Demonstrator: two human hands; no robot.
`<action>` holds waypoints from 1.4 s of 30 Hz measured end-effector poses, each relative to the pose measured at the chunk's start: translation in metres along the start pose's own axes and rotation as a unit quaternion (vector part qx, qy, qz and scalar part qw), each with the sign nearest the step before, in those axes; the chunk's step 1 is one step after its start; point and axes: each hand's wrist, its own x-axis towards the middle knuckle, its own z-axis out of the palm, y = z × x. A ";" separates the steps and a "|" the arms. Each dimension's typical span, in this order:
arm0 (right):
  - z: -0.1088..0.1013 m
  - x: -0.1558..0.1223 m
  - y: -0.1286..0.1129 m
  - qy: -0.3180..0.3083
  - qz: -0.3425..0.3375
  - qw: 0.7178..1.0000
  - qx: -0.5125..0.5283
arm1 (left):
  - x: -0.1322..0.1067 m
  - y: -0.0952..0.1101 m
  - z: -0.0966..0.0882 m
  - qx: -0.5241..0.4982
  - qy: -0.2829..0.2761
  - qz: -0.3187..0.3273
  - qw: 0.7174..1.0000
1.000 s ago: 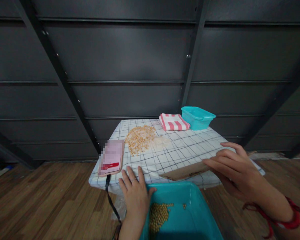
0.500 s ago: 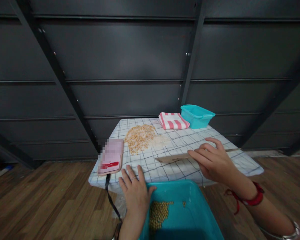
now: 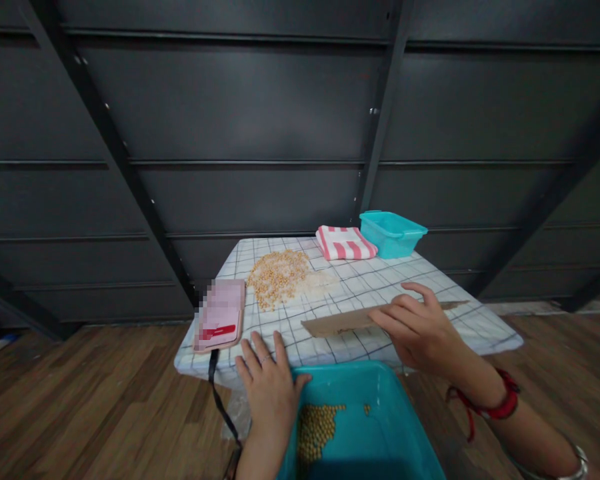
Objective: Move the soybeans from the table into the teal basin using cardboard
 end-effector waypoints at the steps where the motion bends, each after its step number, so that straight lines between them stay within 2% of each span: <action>1: 0.005 0.001 0.000 0.005 -0.003 1.000 -0.012 | -0.001 -0.001 0.001 0.003 0.001 0.007 1.000; 6: 0.033 0.006 0.009 0.028 0.005 0.999 -0.037 | -0.002 -0.003 0.003 0.015 0.001 0.025 1.000; 11: 0.051 0.011 0.022 0.032 0.010 0.998 -0.050 | 0.002 0.002 -0.005 0.040 0.006 0.000 0.999; 16: 0.044 0.012 0.039 0.049 0.025 0.998 -0.044 | 0.003 -0.001 -0.005 0.019 -0.005 0.012 1.000; 22: 0.027 0.020 0.058 0.092 0.034 0.995 -0.019 | 0.000 -0.004 0.001 0.013 0.014 0.015 1.000; 25: 0.025 0.026 0.048 0.081 0.009 0.997 -0.004 | 0.000 -0.005 -0.001 0.024 0.023 0.019 0.999; 32: 0.022 0.029 -0.001 0.064 -0.012 0.997 0.045 | -0.002 -0.010 -0.004 0.008 0.025 0.011 1.000; 36: 0.028 0.040 -0.006 0.089 0.004 0.995 0.033 | -0.003 -0.011 -0.007 -0.025 0.021 -0.027 0.999; 42: 0.058 0.075 -0.006 0.089 -0.013 0.996 0.013 | 0.000 -0.013 -0.005 -0.059 0.012 -0.045 0.997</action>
